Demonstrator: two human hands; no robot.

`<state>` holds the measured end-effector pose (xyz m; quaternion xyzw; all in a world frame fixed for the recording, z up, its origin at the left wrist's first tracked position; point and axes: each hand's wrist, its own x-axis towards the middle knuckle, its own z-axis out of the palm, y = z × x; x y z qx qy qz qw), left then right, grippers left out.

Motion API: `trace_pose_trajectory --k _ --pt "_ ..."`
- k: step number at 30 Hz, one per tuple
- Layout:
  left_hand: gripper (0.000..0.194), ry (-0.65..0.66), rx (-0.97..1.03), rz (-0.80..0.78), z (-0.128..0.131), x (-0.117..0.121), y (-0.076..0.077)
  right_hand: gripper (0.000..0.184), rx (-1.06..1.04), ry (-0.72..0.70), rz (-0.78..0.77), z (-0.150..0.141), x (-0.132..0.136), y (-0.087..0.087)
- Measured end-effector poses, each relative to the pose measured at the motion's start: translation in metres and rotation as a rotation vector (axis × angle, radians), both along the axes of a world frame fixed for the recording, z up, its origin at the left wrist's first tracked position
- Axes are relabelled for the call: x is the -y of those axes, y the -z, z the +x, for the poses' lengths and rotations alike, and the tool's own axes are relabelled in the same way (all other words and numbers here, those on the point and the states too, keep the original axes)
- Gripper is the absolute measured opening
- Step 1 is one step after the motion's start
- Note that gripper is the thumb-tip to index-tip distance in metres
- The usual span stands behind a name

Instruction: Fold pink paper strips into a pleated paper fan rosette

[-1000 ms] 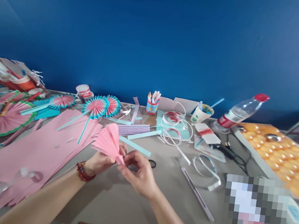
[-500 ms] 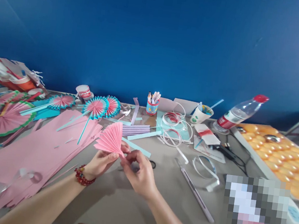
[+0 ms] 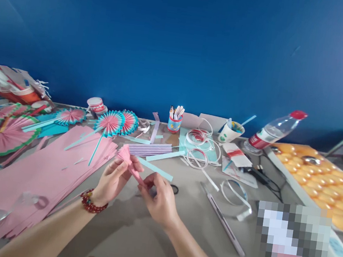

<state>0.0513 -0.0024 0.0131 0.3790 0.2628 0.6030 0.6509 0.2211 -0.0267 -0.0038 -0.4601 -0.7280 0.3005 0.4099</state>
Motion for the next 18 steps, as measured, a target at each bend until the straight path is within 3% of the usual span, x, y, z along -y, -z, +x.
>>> trace_pose_trajectory --k 12,18 --pt "0.017 -0.013 0.003 -0.003 0.000 0.005 -0.007 0.010 -0.034 -0.104 -0.117 -0.002 0.000 0.000" --pt "0.014 0.037 0.065 0.024 0.006 0.009 -0.015 0.018 -0.218 -0.132 -0.265 -0.007 0.001 0.007"
